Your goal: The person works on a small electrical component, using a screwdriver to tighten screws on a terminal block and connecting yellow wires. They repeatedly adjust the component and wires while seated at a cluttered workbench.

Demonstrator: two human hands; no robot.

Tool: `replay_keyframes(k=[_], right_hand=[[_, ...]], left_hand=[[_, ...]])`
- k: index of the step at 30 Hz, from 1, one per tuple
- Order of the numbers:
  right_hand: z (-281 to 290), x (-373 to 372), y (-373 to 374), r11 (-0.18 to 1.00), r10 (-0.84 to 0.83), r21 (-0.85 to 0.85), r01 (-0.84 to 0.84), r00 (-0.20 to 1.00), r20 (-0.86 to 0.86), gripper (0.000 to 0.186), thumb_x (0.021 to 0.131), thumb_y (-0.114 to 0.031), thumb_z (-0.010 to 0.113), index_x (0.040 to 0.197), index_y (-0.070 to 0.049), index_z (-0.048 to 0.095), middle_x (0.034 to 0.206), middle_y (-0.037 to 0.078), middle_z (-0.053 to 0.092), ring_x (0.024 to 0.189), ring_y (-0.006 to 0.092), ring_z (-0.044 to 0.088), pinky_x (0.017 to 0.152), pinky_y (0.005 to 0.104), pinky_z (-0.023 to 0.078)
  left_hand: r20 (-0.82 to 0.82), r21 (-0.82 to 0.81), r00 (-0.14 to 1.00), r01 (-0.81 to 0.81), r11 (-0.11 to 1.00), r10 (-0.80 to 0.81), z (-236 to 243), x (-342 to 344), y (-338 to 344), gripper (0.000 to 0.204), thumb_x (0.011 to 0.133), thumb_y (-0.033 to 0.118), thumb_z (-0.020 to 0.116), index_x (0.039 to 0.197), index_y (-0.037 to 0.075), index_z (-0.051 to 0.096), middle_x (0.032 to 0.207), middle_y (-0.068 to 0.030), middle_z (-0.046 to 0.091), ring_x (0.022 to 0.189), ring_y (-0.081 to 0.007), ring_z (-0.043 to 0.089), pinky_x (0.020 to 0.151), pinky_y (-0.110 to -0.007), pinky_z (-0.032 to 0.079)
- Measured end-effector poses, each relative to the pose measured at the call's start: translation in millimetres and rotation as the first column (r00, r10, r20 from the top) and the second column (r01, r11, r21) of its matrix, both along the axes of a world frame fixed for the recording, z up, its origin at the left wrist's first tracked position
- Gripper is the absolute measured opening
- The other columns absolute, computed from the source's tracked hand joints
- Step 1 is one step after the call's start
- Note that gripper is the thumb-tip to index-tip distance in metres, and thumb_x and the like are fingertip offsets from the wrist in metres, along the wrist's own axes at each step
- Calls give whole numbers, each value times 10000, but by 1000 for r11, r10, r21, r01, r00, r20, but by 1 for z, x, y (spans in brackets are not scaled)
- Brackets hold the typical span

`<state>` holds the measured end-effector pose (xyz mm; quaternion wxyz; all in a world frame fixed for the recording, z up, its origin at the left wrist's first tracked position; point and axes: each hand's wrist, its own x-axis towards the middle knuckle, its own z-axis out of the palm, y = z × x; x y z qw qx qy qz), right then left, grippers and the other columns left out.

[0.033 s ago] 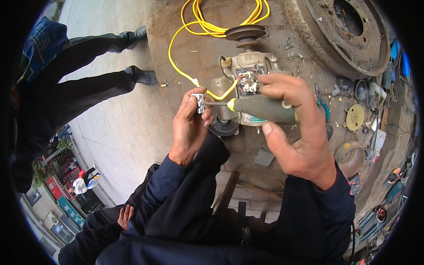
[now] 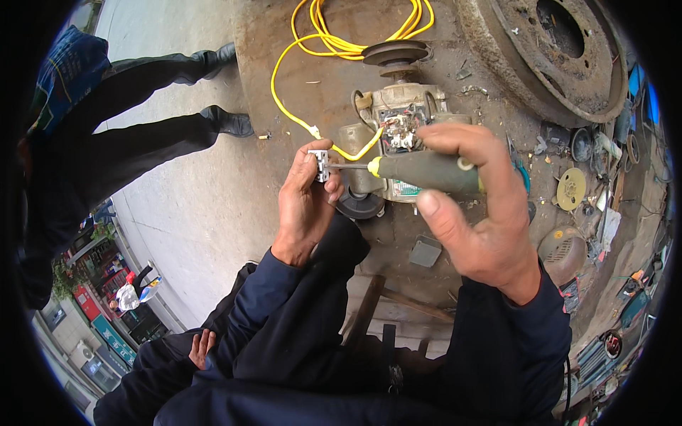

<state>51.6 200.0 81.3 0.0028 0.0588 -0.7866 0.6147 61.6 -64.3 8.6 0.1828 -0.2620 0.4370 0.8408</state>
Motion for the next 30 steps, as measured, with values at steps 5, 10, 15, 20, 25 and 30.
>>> replay_keyframes(k=[5,10,15,20,25,30], right_hand=[[-5,-1,3,999,38,19,-37,998,-46,213,969,-98,671,1153,7,647,1116,143,698,980,218,669,871,323,516],[-5,-1,5,998,10,67,-21,987,160,292,923,-78,690,1196,6,632,1174,171,677,1044,252,661,921,340,508],[-3,2,3,999,21,35,-20,1000,-15,278,936,-64,682,1196,19,630,1103,153,695,982,228,672,886,327,521],[-2,4,4,998,61,-22,-58,986,158,342,887,-14,663,1222,8,596,1242,183,650,1103,266,645,965,360,494],[-3,3,6,995,82,-60,-80,996,41,267,915,-34,662,1171,2,591,1197,174,650,1065,244,635,947,357,492],[4,7,11,991,10,-133,-1,998,67,252,921,-40,649,1156,14,575,1180,171,639,1066,233,616,968,349,473]], left_hand=[[18,9,1000,-23,1000,23,0,-1,-1,318,1138,226,405,1355,28,528,994,-67,581,771,-141,510,679,-292,416],[17,40,1000,-5,999,4,2,-2,-1,322,1134,226,420,1357,19,524,1004,-76,576,772,-144,515,675,-297,420],[24,31,1000,-18,999,17,0,-3,0,321,1135,227,422,1363,26,526,1010,-82,578,774,-148,516,675,-297,422],[43,72,998,-39,997,36,-1,0,-2,326,1136,226,424,1377,31,525,1025,-84,584,779,-150,516,677,-297,427],[40,145,998,-57,988,52,-4,-2,-6,350,1139,254,426,1374,18,533,1040,-84,592,782,-156,517,679,-297,433],[56,221,995,-97,970,87,-7,-4,-8,365,1142,267,415,1369,8,536,1008,-86,572,783,-163,516,669,-303,436]])
